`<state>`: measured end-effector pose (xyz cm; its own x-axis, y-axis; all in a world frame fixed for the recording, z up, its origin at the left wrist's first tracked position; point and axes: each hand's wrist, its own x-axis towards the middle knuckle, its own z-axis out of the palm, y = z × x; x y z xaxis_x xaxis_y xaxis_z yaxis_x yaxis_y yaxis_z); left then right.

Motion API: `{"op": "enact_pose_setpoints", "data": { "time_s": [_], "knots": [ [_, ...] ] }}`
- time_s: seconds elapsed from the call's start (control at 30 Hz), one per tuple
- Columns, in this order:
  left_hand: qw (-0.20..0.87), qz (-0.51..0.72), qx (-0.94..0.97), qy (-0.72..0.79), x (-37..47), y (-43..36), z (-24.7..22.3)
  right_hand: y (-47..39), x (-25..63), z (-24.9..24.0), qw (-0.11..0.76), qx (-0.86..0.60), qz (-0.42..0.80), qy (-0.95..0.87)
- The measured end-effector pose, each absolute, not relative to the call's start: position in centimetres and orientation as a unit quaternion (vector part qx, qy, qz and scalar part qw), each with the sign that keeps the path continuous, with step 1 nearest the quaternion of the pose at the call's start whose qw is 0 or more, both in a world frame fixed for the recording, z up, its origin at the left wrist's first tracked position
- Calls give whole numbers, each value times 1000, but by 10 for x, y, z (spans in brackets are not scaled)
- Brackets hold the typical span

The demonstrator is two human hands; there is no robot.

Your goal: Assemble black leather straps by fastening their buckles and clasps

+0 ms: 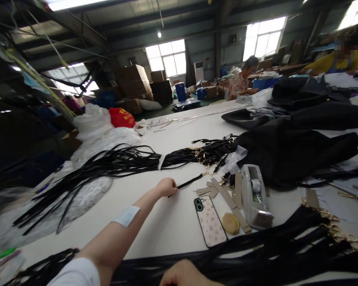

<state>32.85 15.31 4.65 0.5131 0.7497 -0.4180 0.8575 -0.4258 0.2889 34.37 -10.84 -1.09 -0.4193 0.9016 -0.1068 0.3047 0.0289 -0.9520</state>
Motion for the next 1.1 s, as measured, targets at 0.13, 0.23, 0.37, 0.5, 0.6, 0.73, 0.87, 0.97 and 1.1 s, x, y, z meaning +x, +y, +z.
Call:
{"op": "enact_pose_setpoints", "data": {
  "time_s": [0.13, 0.23, 0.37, 0.5, 0.6, 0.73, 0.87, 0.97, 1.1],
  "knots": [
    [294, -79, 797, 522, 236, 127, 39, -117, 342, -2, 307, -490, 490, -652],
    [323, -48, 775, 541, 186, 93, 26, -120, 345, 10, 307, -482, 487, -661],
    [291, -1, 784, 548, 148, 61, 20, -118, 346, 16, 297, -472, 487, -673],
    [214, 38, 829, 515, 125, 53, 33, -118, 347, 13, 303, -465, 508, -659],
    [193, 21, 872, 449, 118, 47, 42, -118, 349, 9, 321, -460, 532, -635],
    [189, -10, 914, 358, 127, 32, 42, -117, 352, 5, 339, -460, 574, -587],
    [201, -7, 927, 316, 147, 22, 38, -115, 355, 0, 374, -453, 636, -501],
    [228, 4, 919, 321, 157, 16, 41, -114, 357, -4, 434, -440, 675, -403],
    [256, 34, 890, 375, 161, 10, 55, -113, 361, -5, 504, -424, 694, -289]
  ]
}}
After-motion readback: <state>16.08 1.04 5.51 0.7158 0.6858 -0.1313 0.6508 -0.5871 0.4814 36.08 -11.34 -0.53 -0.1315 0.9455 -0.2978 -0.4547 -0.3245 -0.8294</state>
